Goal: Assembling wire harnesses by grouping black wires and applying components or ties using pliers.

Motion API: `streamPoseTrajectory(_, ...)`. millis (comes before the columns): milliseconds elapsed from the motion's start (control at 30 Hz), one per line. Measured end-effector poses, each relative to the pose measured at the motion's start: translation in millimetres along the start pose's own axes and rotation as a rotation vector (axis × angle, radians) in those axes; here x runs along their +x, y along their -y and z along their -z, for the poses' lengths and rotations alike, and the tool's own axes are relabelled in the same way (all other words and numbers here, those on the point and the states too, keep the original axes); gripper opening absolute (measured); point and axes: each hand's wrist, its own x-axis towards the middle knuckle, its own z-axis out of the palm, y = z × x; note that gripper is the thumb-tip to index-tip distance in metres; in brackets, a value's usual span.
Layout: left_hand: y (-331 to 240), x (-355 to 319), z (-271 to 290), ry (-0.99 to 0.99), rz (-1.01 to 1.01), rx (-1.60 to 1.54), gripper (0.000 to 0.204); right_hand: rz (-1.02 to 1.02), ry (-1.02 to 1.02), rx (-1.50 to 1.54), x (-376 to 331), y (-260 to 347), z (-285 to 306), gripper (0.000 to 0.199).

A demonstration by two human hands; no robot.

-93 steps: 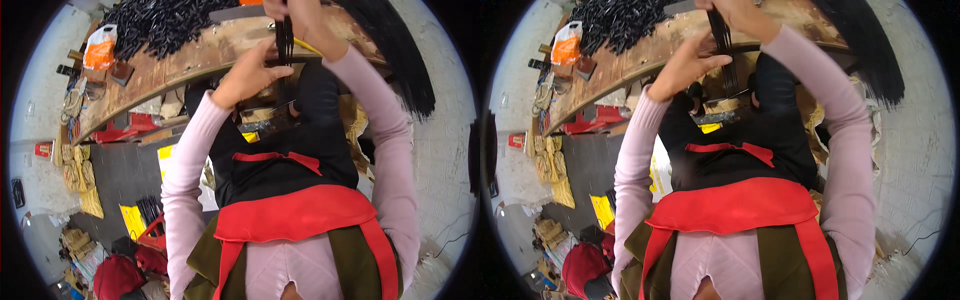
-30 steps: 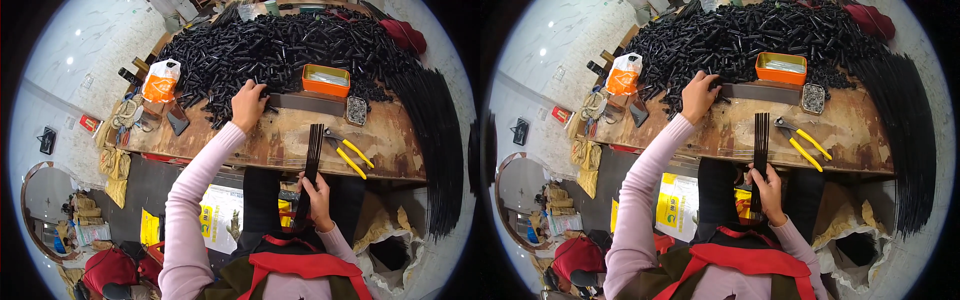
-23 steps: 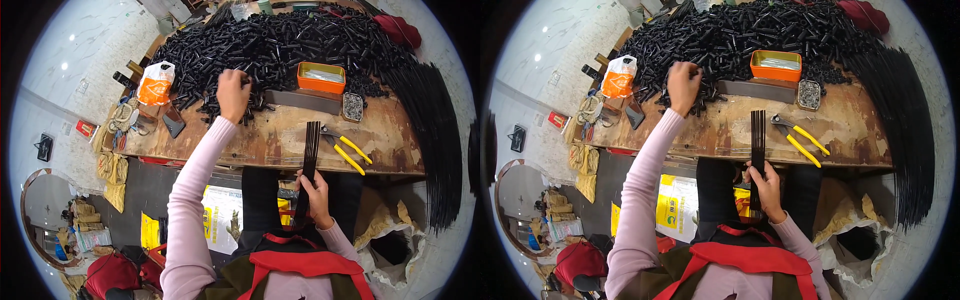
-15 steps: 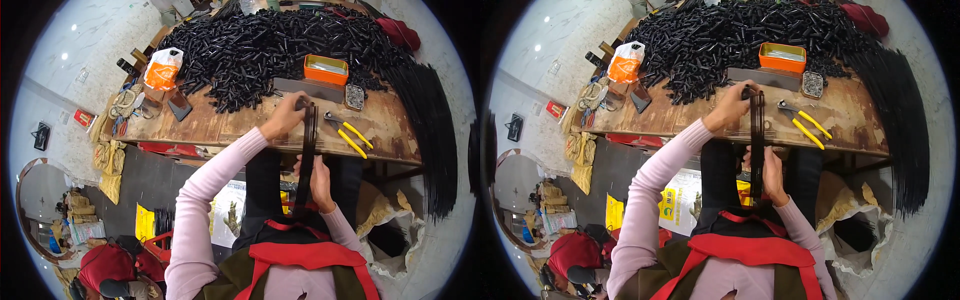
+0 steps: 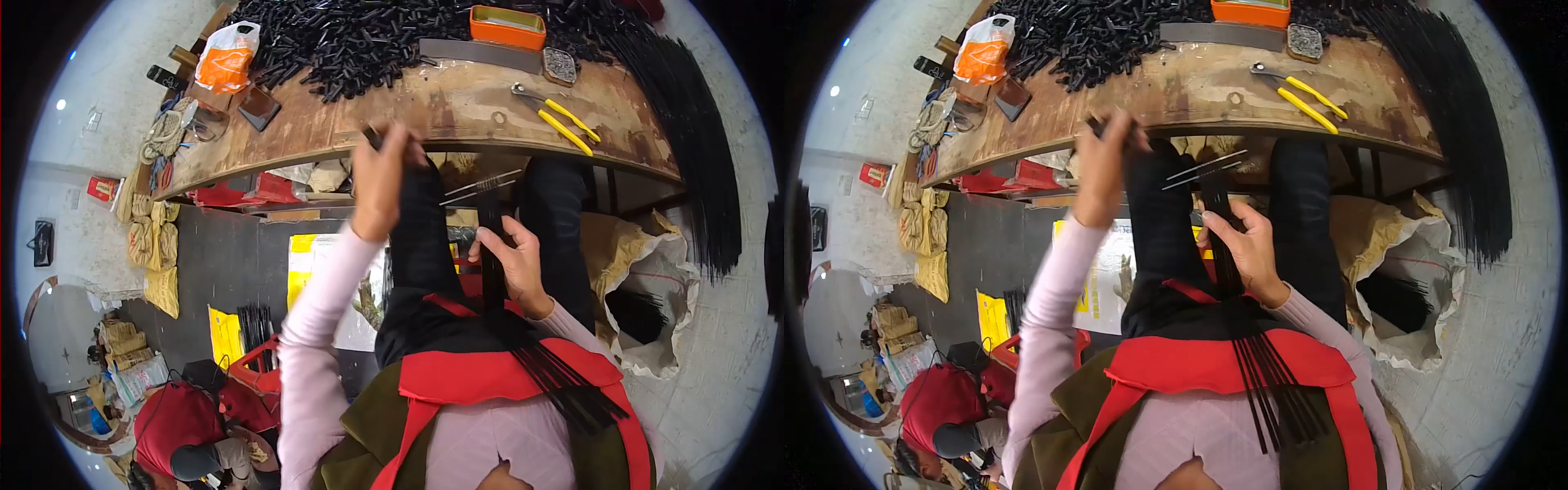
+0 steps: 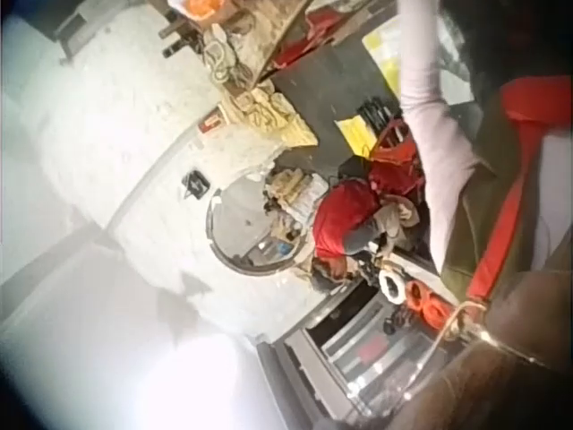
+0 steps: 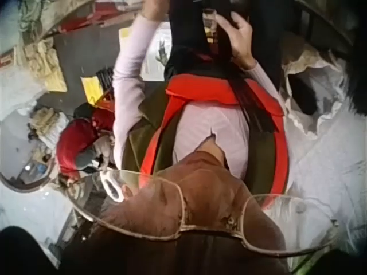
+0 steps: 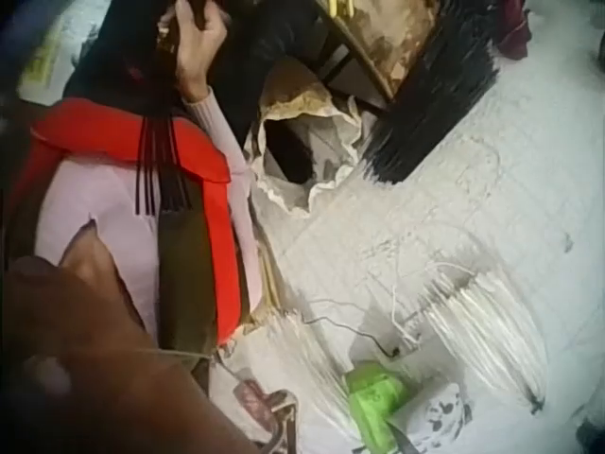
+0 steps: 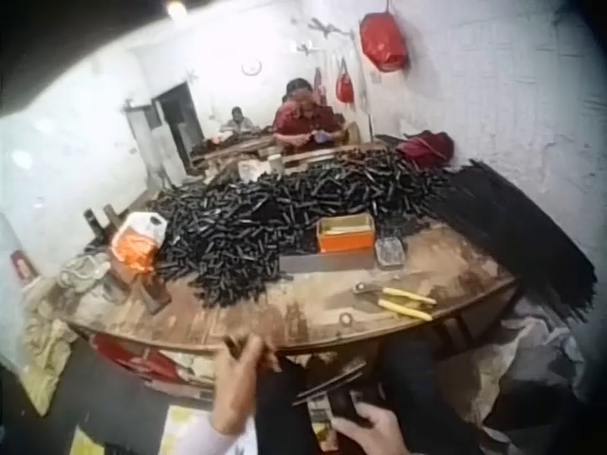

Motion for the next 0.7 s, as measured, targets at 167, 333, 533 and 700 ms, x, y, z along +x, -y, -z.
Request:
streamPoseTrajectory(167, 57.3, -43.8, -12.4, -0.104, 0.015, -0.21, 0.018, -0.005, 0.015, -0.043, -8.8, -4.7, -8.0, 0.017)
streamPoseTrajectory(333, 60.6, -48.0, -43.1, -0.265, -0.106, -0.283, 0.019, 0.032, 0.014, -0.054, -10.9, -6.6, -11.2, 0.017)
streamPoseTrajectory(533, 72.0, -51.4, -12.5, -0.225, 0.08, -0.479, 0.017, 0.035, -0.036, -0.033, -10.7, -5.6, -14.2, 0.016)
streamPoseTrajectory(700, 52.5, -77.4, 1.7, 0.02, 0.328, -0.502, 0.019, 0.045, -0.005, -0.029, -10.3, -7.7, -10.1, 0.016)
